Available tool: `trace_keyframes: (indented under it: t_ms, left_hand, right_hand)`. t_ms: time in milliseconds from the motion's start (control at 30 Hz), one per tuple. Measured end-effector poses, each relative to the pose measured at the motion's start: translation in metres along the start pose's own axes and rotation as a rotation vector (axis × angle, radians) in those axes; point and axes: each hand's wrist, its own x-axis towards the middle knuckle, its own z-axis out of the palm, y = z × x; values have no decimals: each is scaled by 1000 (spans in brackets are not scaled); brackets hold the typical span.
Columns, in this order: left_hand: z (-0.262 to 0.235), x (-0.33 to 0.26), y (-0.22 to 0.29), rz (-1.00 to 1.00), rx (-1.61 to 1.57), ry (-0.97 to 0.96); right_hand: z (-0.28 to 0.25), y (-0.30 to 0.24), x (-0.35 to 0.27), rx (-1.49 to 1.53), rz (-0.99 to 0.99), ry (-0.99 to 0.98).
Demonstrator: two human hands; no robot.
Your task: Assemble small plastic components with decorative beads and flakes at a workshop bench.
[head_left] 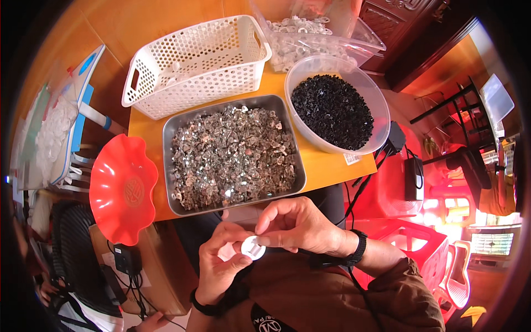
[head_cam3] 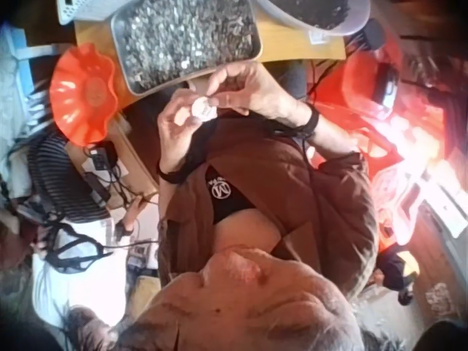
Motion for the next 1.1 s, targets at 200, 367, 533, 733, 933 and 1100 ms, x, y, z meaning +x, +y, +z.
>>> trace_keyframes:
  t_ms: [200,367,533,733,933,1100]
  left_hand:
    - [9,1,10,-96,-158,169]
    - [9,0,10,-65,-245,240]
    - [10,1,11,-82,-205,250]
    - [10,2,11,-96,-292,272]
    - [13,4,12,-123,-307,262]
    - [16,9,13,-153,-271,205]
  right_hand:
    - [-14,-13,31,-971,-640,268]
    - [-25,-12,67,-1422,-726,311]
    - [-24,0,79,-1452,-630,239]
    - [-37,-11,66,-1021,-555,332]
    - [-32,-29,44,-517,-188,246]
    - [-24,-12,23,-236,-223,180]
